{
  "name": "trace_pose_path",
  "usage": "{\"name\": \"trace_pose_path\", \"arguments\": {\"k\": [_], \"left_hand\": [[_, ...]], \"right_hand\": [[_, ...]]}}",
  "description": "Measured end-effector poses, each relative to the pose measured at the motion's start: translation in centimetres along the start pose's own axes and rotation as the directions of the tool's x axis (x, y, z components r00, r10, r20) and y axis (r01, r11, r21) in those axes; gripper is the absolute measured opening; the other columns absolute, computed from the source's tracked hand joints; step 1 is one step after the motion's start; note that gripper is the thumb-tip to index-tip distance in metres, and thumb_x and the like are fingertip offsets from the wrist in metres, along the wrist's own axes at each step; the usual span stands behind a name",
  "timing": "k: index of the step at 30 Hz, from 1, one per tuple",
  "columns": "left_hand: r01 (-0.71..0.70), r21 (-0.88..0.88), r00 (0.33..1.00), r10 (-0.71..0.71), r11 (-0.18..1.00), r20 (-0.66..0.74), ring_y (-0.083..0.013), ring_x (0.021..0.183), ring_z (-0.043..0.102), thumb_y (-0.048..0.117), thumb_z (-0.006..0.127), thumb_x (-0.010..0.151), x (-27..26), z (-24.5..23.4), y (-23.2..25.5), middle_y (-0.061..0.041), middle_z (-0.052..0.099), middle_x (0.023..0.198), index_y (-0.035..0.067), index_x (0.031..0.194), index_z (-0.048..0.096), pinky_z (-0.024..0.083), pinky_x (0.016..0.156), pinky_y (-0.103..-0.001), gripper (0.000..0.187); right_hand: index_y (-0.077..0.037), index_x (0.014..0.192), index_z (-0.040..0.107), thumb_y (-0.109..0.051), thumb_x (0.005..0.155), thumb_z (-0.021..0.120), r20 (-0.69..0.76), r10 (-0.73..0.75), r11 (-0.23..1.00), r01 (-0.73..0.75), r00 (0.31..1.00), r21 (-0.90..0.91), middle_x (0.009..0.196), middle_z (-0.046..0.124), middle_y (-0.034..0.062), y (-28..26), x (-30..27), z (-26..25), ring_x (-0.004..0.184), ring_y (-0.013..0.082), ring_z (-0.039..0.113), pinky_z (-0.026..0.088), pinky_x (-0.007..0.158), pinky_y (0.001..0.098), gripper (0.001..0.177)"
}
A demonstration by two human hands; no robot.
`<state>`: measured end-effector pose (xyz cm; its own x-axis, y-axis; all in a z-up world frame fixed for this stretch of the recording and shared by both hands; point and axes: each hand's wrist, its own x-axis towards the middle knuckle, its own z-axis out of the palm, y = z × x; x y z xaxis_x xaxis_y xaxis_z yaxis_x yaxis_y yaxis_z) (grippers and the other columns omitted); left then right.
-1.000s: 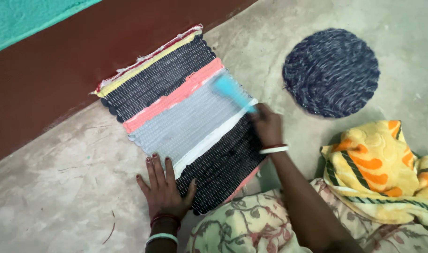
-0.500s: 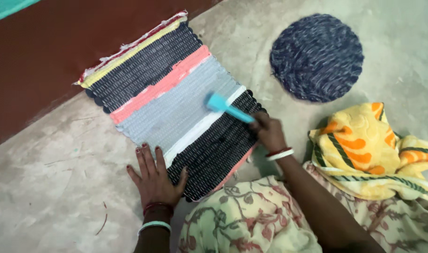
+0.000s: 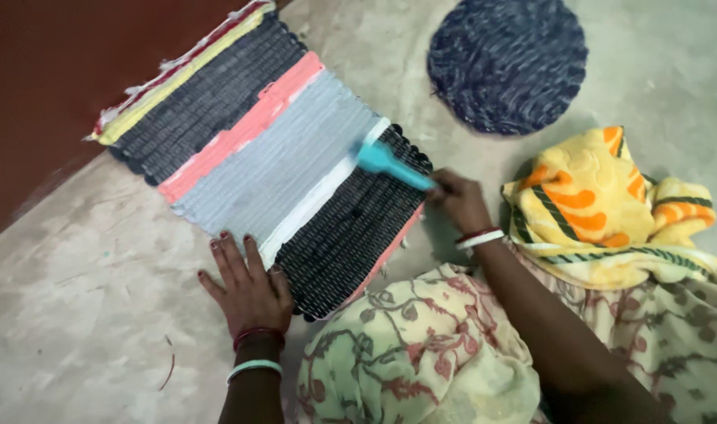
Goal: The person brushes a small woven mat on the floor using a blue handheld brush.
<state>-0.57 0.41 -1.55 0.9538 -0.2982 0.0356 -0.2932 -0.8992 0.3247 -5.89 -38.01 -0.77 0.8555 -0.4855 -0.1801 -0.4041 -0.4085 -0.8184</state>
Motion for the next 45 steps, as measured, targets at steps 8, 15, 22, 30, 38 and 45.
{"name": "trace_pose_path", "arguments": {"k": [8,15,22,30,38,45], "left_hand": [[0.009,-0.01,1.0,-0.009,1.0,0.024,-0.0406,0.158,0.013,0.028,0.049,0.093,0.0,0.0,-0.1,-0.024,0.021,0.168,0.0,0.153,0.041,0.009,0.118,-0.072,0.066],[0.006,-0.011,1.0,-0.006,1.0,0.016,-0.0407,0.158,0.013,0.03,0.05,0.092,0.1,0.1,-0.1,-0.024,0.02,0.17,0.0,0.154,0.04,0.009,0.12,-0.071,0.069],[0.01,0.031,1.0,-0.01,0.999,0.024,-0.0411,0.158,0.013,0.032,0.051,0.09,0.1,0.2,-0.1,-0.025,0.02,0.169,0.001,0.154,0.04,0.01,0.12,-0.071,0.072],[0.011,0.037,1.0,-0.012,0.999,0.019,-0.0408,0.158,0.014,0.032,0.053,0.087,0.1,-0.1,0.1,-0.025,0.022,0.168,0.001,0.153,0.04,0.011,0.119,-0.072,0.073],[0.021,0.053,1.0,-0.022,0.998,0.018,-0.0401,0.157,0.015,0.032,0.052,0.087,0.2,0.0,0.3,-0.023,0.023,0.168,0.002,0.151,0.041,0.011,0.119,-0.071,0.073],[0.014,0.056,1.0,-0.015,0.998,0.013,-0.0404,0.158,0.014,0.031,0.051,0.088,0.2,0.4,0.0,-0.024,0.022,0.169,0.002,0.153,0.041,0.01,0.12,-0.071,0.072]], "right_hand": [[-0.003,0.107,0.074,0.011,0.082,0.056,0.557,-0.135,0.991,0.123,0.819,0.06,0.086,0.075,0.0042,-2.6,-3.8,0.2,0.082,0.0137,0.068,0.056,0.078,0.0286,0.034],[-0.005,0.109,0.077,0.004,0.087,0.062,0.369,0.283,0.958,-0.246,0.885,-0.145,0.088,0.07,0.0092,-1.2,-2.2,-6.5,0.079,0.0235,0.058,0.046,0.071,0.0396,0.028],[-0.002,0.104,0.074,0.007,0.082,0.069,0.227,0.069,0.992,-0.091,0.971,0.087,0.086,0.07,0.0043,-0.4,-0.9,-7.6,0.083,0.0112,0.065,0.054,0.077,0.0284,0.024],[-0.002,0.106,0.074,0.003,0.087,0.068,0.468,-0.087,0.995,0.056,0.879,0.081,0.079,0.072,0.005,-3.8,0.2,3.8,0.073,0.013,0.067,0.057,0.064,0.0312,0.021],[-0.002,0.112,0.069,0.008,0.092,0.061,-0.047,-0.071,0.949,0.082,0.996,0.305,0.087,0.071,0.005,-2.5,3.6,3.6,0.078,0.0117,0.067,0.059,0.07,0.0286,0.023],[-0.01,0.104,0.074,-0.009,0.088,0.075,0.365,-0.41,0.889,0.456,0.836,-0.045,0.082,0.076,0.0134,-8.9,1.6,11.7,0.074,0.0264,0.074,0.056,0.07,0.0371,0.016]]}}
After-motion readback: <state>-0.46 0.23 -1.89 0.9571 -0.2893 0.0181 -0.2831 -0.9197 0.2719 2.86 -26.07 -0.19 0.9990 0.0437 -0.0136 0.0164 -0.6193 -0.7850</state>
